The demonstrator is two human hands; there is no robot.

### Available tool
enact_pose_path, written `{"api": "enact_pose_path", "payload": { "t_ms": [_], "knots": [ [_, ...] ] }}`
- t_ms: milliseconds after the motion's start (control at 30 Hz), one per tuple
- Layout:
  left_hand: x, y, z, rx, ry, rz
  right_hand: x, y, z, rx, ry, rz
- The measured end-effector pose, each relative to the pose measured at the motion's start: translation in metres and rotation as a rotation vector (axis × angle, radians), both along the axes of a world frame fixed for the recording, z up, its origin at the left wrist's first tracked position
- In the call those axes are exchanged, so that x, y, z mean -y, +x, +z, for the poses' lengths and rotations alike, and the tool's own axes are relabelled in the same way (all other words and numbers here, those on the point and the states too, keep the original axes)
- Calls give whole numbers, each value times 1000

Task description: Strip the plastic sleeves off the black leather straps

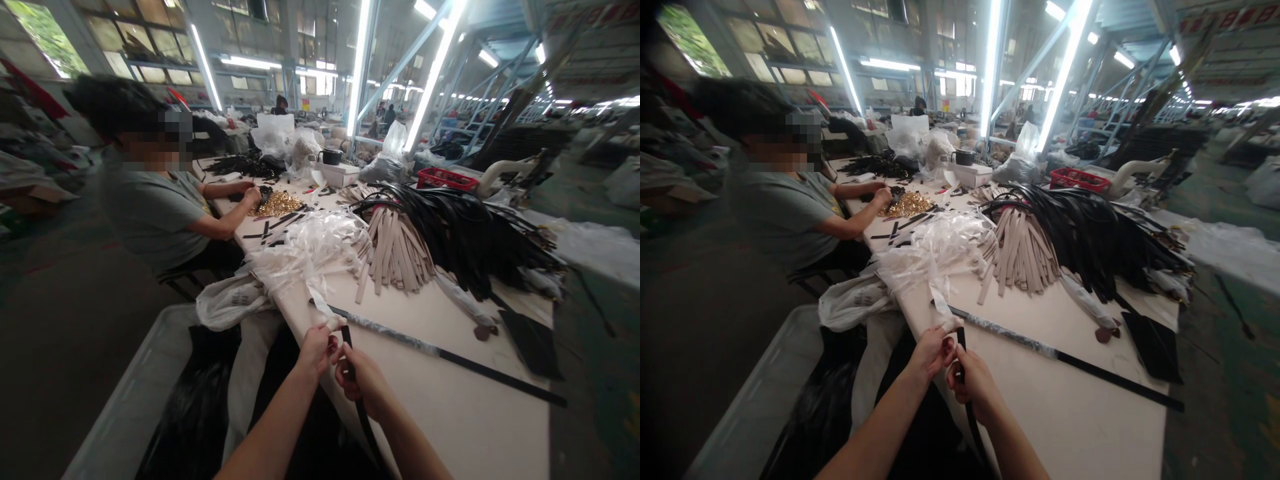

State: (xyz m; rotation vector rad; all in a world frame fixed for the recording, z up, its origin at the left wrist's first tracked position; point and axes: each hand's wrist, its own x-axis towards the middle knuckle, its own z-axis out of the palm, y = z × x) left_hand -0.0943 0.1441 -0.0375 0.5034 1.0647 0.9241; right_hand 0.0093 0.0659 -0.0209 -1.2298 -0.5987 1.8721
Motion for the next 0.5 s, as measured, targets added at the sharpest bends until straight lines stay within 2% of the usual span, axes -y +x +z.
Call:
{"api": "enact_pose_path", "payload": {
  "t_ms": [200,333,400,500],
  "knots": [
    [10,-2,5,10,28,-124,-5,3,-4,-20,-59,59],
    [21,-6,12,-5,46,-194,-5,11,5,-62,-61,117],
    [22,-10,17,-24,61,-189,0,15,11,-75,-26,101],
    [16,-18,22,-66,95,-92,16,19,17,-5,37,78]
  ]
}}
